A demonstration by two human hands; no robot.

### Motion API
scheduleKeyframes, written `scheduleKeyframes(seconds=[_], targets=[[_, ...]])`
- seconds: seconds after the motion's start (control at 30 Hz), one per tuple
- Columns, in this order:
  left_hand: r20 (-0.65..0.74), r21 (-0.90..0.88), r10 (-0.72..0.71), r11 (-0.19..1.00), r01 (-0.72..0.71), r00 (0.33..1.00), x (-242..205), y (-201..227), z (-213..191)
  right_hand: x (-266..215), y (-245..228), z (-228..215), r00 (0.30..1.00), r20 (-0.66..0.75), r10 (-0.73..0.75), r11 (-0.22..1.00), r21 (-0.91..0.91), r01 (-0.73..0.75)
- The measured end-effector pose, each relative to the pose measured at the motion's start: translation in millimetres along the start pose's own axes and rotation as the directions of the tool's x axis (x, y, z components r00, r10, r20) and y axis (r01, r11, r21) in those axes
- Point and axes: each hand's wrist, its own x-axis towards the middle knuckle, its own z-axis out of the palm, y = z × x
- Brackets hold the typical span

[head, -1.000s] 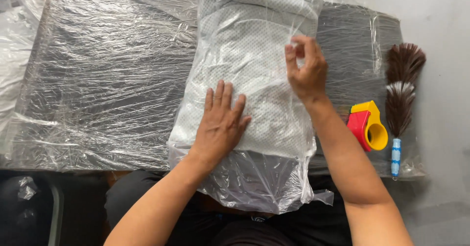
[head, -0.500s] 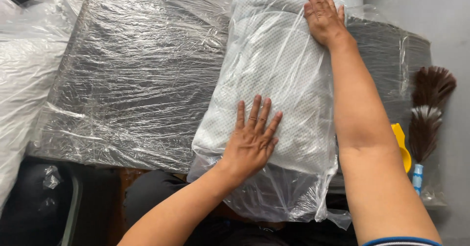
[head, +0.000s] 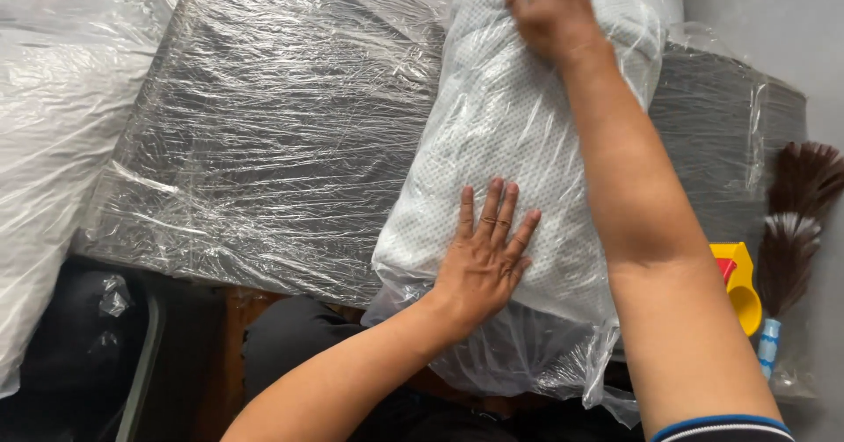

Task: A person is manually packaging a pillow into a plastic bag, smoothing it out to remove air, and then using a duster on the workspace.

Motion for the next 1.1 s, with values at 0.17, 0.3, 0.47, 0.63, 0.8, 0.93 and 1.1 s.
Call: scheduleKeyframes(seconds=[0.17, 0.3, 0.47, 0.63, 0.8, 0.93, 1.1], targets=[[-0.045, -0.065, -0.017, 0.998, 0.014, 0.999, -2.3, -0.4, 3.6, -2.1, -16.1, 73.1, 0.98, 0.186, -0.064, 0.982, -0.164, 0.095], [-0.032, -0.042, -0.018, 0.999, 0.017, 0.999, -1.0, -0.8, 3.2, -44.1, -56.6, 45.4, 0.863, 0.444, -0.24, 0.924, -0.169, 0.344], [0.081, -0.033, -0.043, 0.998, 0.045, 0.996, -0.4, 2.7, -2.3, -105.0, -100.4, 6.3, 0.782, 0.481, -0.397, 0.899, 0.031, 0.437], [0.196, 0.029, -0.034, 0.999, 0.029, 0.98, 0.4, 6.6, -19.8, -113.1, -96.4, -3.4, 0.789, 0.388, -0.476, 0.876, 0.134, 0.463], [0.034, 0.054, -0.031, 0.998, 0.029, 0.999, -3.8, 11.9, -2.0, -70.4, -62.9, 6.2, 0.902, 0.047, -0.428, 0.895, -0.116, 0.431], [0.025, 0.083, -0.038, 0.996, 0.036, 0.999, -4.2, 13.6, -3.2, -17.8, -16.7, 36.1, 0.977, 0.149, -0.154, 0.982, -0.086, 0.168], [0.048, 0.075, -0.03, 0.997, 0.026, 0.998, -4.3, 11.3, -10.6, 12.6, -4.3, 59.6, 0.997, -0.035, -0.074, 0.994, -0.078, 0.071]])
